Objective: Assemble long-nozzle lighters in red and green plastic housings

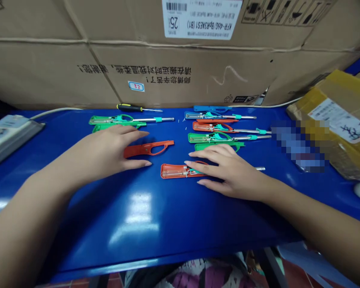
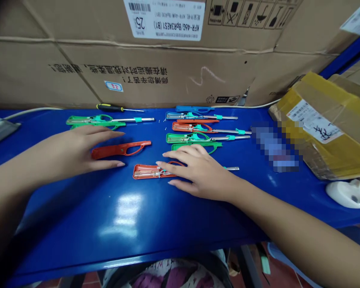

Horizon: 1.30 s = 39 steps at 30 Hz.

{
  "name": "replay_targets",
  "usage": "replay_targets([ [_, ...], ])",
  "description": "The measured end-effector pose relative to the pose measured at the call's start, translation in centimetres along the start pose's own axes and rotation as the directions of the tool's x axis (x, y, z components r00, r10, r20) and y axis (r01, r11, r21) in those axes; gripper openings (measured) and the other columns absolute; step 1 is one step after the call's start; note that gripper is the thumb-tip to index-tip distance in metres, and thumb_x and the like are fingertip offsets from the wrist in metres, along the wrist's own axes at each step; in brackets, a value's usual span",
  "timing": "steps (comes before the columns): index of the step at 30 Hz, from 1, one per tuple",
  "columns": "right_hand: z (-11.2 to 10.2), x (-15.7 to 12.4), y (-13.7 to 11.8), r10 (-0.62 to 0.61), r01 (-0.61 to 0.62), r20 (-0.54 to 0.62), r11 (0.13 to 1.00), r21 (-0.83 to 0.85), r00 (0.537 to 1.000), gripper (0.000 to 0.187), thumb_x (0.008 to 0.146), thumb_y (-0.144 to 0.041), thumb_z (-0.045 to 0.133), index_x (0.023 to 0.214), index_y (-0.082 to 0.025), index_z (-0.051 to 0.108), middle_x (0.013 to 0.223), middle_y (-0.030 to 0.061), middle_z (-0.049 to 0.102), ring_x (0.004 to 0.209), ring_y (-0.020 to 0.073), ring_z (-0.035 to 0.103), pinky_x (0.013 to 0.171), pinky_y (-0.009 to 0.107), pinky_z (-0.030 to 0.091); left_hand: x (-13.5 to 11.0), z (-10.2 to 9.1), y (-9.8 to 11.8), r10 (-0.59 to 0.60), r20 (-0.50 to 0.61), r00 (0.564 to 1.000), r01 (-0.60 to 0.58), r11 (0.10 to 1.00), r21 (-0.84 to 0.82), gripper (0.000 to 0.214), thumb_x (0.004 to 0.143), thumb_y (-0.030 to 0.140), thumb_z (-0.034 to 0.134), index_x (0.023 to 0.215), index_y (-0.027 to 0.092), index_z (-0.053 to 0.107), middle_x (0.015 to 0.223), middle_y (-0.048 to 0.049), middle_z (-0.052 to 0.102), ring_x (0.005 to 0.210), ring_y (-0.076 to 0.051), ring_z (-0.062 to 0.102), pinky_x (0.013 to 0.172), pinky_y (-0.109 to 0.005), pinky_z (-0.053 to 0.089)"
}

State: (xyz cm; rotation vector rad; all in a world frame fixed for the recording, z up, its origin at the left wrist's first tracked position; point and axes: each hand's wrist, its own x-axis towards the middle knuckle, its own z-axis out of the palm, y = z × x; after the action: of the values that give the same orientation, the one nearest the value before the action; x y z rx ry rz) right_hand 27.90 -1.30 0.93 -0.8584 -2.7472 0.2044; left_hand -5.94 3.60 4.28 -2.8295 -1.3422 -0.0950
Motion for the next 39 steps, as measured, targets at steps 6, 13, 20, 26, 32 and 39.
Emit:
replay_targets([
  [6,-0.1,0.6,-1.2,-0.057,0.066,0.110,0.994,-0.084,0.992,0.051,0.101,-0.048,0.053,0.148,-0.029,0.051,0.158,0.0105,0.047,0.136,0.0349,0.046,0.113,0.066,0.031,0.0,0.4,-0.2,-0.019,0.063,0.998,0.022,0.998,-0.051,0.060,0.083,0.063,0.066,0.127,0.021,0.066,0.120,-0.0128,0.070,0.099,-0.032,0.070,0.084,-0.042,0.057],
  [13,0.3,1.0,-2.0,-0.049,0.064,0.155,0.993,-0.095,0.987,0.056,0.104,-0.052,0.043,0.154,-0.027,0.043,0.156,0.0099,0.050,0.136,0.0345,0.046,0.115,0.066,0.028,0.2,0.2,0.3,-0.059,0.128,0.990,0.075,0.990,-0.122,0.037,0.093,0.045,0.055,0.118,0.021,0.067,0.110,-0.0093,0.069,0.088,-0.024,0.068,0.078,-0.037,0.055],
  [20,0.5,0.8,-1.5,-0.009,0.010,0.012,0.999,-0.042,1.000,0.051,0.103,-0.040,0.050,0.151,-0.025,0.047,0.147,0.0101,0.059,0.132,0.0292,0.051,0.116,0.060,0.030,0.1,-0.6,2.8,0.125,-0.078,0.989,-0.139,0.963,-0.230,0.047,0.093,0.059,0.060,0.120,0.021,0.071,0.116,-0.0095,0.069,0.107,-0.026,0.064,0.095,-0.040,0.053],
  [26,0.9,0.8,-0.6,-0.003,0.004,-0.063,1.000,0.016,0.998,0.036,0.101,-0.033,0.055,0.135,-0.024,0.062,0.128,0.0085,0.071,0.117,0.0243,0.061,0.111,0.052,0.035,0.1,1.0,4.0,0.209,0.030,0.977,-0.184,0.910,-0.372,0.037,0.092,0.043,0.069,0.122,0.022,0.071,0.121,-0.0088,0.072,0.118,-0.027,0.065,0.100,-0.040,0.053],
  [32,1.2,0.8,-0.7,0.012,-0.012,-0.043,1.000,-0.004,0.999,0.034,0.103,-0.031,0.052,0.134,-0.022,0.063,0.129,0.0090,0.071,0.120,0.0249,0.061,0.108,0.050,0.035,0.3,0.8,4.3,0.210,0.012,0.978,-0.184,0.882,-0.434,0.030,0.095,0.043,0.065,0.117,0.024,0.071,0.114,-0.0050,0.072,0.110,-0.022,0.067,0.097,-0.035,0.053],
  [39,0.1,0.4,-0.5,0.039,-0.047,-0.125,0.997,-0.064,0.991,0.041,0.101,-0.035,0.055,0.139,-0.022,0.059,0.129,0.0097,0.070,0.120,0.0278,0.059,0.109,0.053,0.035,-0.1,0.6,0.7,-0.069,-0.052,0.996,0.060,0.986,-0.158,0.048,0.087,0.057,0.069,0.117,0.019,0.065,0.114,-0.0117,0.068,0.101,-0.029,0.064,0.087,-0.042,0.053],
])
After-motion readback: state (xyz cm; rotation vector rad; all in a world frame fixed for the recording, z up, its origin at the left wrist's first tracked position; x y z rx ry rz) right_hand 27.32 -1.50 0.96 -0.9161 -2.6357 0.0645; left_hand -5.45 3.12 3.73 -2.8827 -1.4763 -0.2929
